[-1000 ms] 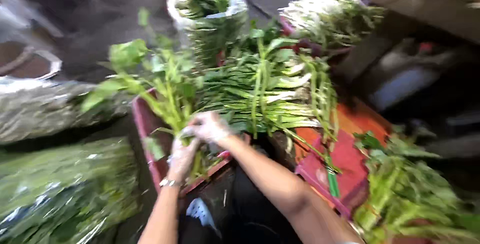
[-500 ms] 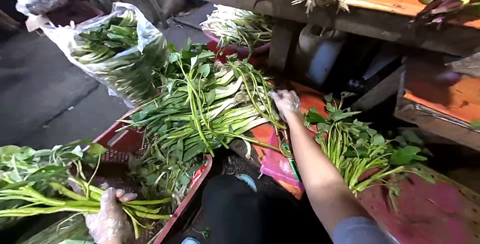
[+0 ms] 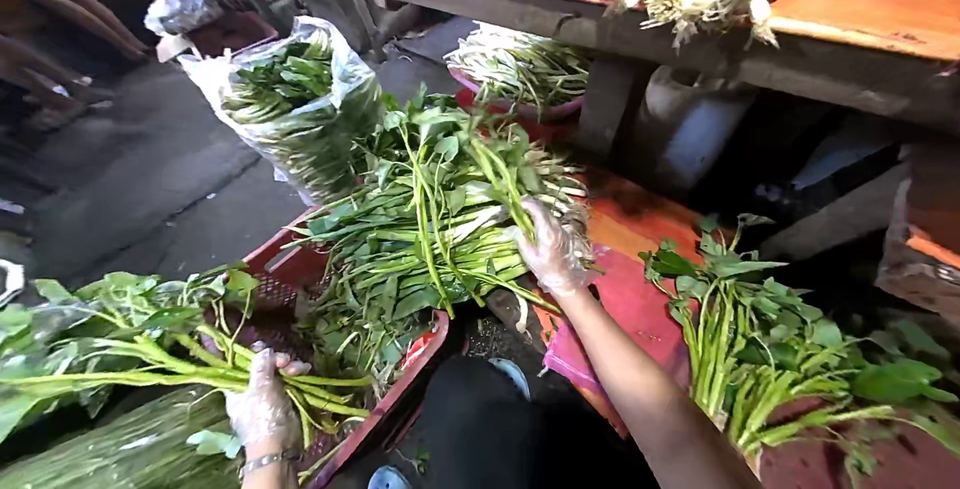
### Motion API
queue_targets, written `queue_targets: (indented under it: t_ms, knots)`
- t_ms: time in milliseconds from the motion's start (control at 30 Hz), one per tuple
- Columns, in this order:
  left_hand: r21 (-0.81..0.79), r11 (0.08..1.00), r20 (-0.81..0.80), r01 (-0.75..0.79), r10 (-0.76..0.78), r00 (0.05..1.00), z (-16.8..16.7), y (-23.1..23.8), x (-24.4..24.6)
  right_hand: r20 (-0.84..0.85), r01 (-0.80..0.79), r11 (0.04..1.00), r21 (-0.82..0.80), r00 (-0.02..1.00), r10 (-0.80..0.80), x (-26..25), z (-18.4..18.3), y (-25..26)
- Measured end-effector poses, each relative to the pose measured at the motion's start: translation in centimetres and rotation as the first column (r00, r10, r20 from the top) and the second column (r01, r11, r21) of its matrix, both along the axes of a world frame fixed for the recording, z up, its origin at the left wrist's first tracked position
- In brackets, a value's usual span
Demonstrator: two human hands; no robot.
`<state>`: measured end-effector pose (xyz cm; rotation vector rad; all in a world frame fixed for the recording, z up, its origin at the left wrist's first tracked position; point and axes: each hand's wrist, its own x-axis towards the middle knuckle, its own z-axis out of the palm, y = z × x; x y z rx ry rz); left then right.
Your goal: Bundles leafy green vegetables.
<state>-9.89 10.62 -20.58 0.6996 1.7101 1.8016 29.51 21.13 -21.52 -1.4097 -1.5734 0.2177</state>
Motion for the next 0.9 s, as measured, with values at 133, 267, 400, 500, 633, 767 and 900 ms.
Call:
queue_targets:
  t_ms: [133,267,400,500,633,767,900]
  knots:
    - [-0.016,1.0,0.009,-0.018,0.018,1.0,0.0,0.0,-0.2,-0.211,-0.2,0.92,-0.338,0.968,0.133,-0.9,0.5,0.2]
    - [-0.035,0.999,-0.004,-0.011,0.011,1.0,0.2,-0.3,-0.7,-0.366,-0.163,0.91,-0.382,0.93,0.013,0.5,1.6,0.3]
    - [-0.009,1.0,-0.013,0.03,-0.03,0.999,0.3,-0.5,-1.2,-0.459,-0.104,0.956,-0.273,0.888,-0.034,2.3,4.6,-0.8]
    - [0.012,0.999,0.0,0.051,-0.051,0.999,0.5,-0.6,-1.3,-0.671,-0.224,0.955,-0.196,0.741,0.036,2.8,6.5,-1.4]
    - [0.027,0.998,0.02,0.054,-0.054,0.998,0.8,-0.9,-1.4,-0.899,-0.468,0.884,-0.016,0.394,0.192,2.1,8.5,-1.9]
    - [0.027,0.998,0.025,0.057,-0.058,0.998,1.3,-1.4,-1.5,-0.79,-0.463,0.873,-0.151,0.587,0.175,-2.7,8.3,-1.0]
    - [0.013,0.998,0.009,0.055,-0.055,0.998,1.3,-1.7,-1.5,-0.444,-0.344,0.889,-0.302,0.876,0.188,-9.0,6.5,1.2]
